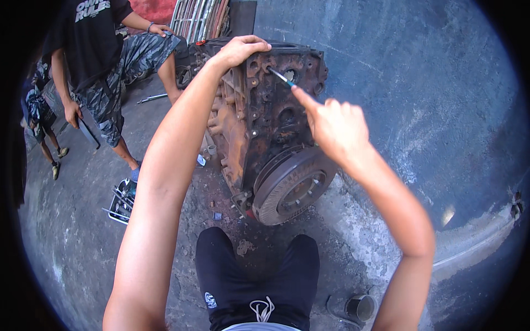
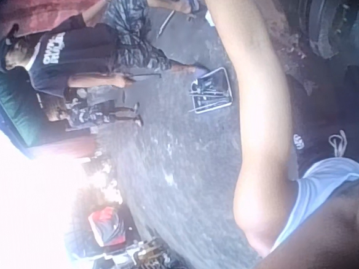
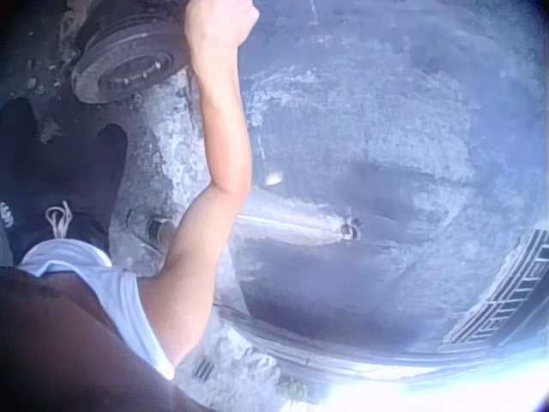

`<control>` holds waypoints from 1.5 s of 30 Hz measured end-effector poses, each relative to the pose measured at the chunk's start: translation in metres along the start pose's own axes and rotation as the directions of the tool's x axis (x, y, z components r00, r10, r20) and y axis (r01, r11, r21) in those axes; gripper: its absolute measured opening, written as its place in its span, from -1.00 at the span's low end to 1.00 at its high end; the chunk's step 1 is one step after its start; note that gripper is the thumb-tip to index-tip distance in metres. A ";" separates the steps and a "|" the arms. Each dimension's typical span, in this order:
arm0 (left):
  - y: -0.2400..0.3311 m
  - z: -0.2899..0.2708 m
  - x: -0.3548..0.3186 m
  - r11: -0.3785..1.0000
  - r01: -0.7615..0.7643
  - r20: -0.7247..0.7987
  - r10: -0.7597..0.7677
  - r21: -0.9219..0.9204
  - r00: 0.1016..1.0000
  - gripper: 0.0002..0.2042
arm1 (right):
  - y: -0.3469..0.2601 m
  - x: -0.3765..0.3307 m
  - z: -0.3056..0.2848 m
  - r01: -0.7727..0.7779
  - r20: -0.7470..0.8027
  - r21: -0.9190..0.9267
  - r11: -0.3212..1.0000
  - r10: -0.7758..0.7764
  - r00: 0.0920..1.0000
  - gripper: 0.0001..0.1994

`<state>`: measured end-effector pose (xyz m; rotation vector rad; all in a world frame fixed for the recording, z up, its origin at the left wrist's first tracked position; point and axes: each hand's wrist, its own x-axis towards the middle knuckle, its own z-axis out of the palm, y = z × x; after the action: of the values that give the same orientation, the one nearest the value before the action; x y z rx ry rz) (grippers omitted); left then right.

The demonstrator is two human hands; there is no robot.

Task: Using a screwdriver and working with a partner to remove components from an engine block.

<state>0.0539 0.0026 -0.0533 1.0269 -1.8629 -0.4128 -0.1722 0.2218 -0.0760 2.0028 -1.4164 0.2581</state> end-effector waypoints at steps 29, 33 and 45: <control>-0.016 -0.004 0.009 0.998 -0.012 -0.011 0.013 0.060 1.000 -0.49 | -0.008 -0.025 0.059 0.031 -0.109 0.731 0.681 0.071 0.991 -0.43; -0.013 0.000 0.013 0.999 0.024 0.003 -0.024 -0.023 1.000 -0.50 | -0.052 -0.062 0.093 -0.099 -0.053 0.891 0.444 0.319 0.946 -0.47; 0.004 -0.011 -0.003 0.994 0.032 0.023 -0.030 -0.101 0.999 -0.51 | -0.084 -0.032 0.103 0.046 -0.196 0.961 0.274 0.553 0.810 -0.48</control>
<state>0.0625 0.0089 -0.0468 0.9873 -1.8278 -0.5336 -0.1315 0.1994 -0.2043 2.1498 -1.2992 2.1107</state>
